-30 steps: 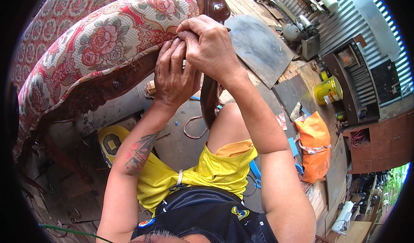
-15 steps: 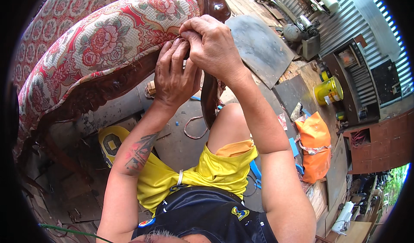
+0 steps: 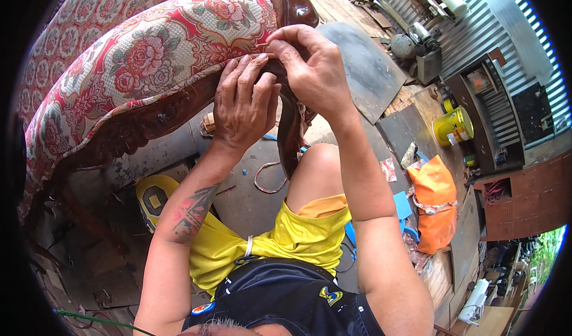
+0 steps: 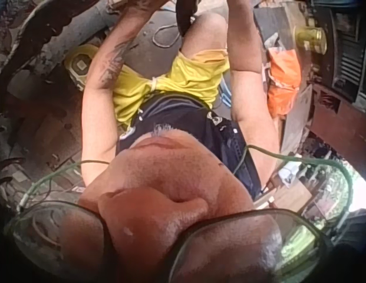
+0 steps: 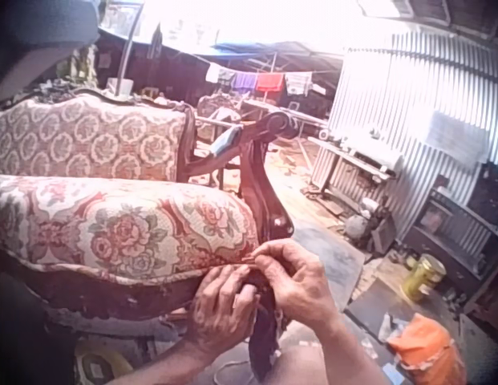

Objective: Applying decorative upholstery trim to a wooden sofa frame using hot glue.

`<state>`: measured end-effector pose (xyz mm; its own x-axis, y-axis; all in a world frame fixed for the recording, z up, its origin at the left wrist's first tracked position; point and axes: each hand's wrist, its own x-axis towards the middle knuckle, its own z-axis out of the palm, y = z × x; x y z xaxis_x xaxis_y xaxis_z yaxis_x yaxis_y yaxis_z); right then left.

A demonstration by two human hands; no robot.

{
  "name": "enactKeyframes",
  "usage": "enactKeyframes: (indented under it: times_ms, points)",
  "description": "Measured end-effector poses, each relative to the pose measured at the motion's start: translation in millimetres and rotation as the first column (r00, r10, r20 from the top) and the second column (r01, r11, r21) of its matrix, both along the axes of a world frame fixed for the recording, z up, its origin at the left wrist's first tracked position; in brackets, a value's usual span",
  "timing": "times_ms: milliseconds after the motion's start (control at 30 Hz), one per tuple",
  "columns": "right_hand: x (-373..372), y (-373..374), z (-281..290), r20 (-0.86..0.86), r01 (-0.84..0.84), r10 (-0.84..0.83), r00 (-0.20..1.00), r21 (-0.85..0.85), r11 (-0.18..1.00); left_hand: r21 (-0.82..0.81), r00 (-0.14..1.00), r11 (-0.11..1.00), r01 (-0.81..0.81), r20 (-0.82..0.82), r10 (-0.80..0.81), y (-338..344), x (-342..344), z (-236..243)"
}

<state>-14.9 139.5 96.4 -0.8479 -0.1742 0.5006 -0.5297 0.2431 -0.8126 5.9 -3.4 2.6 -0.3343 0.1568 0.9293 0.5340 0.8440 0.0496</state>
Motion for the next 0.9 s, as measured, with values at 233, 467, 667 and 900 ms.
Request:
enactKeyframes:
  times_ms: [233, 467, 667, 900]
  points:
    - [28.5, 29.1, -9.5, 0.05, 0.03, -0.048, 0.998, 0.308, 0.951, 0.052, 0.999, 0.998, -0.019, -0.029, 0.02, 2.0, -1.3, 0.2]
    - [15.6, 20.5, 10.6, -0.261, 0.154, -0.056, 0.964, 0.371, 0.916, -0.01, 0.999, 0.999, -0.041, -0.013, 0.041, 0.5, -1.5, -1.6]
    - [-10.8, -7.3, 10.9, -0.393, -0.208, 0.292, 0.872, 0.242, 0.948, -0.032, 0.994, 0.996, -0.087, -0.075, 0.085, -0.7, -4.1, -4.2]
    - [-17.8, -10.0, 1.8, -0.427, -0.07, 0.198, 0.882, 0.297, 0.952, -0.038, 0.995, 0.996, -0.085, -0.058, 0.082, -1.5, -3.0, -3.1]
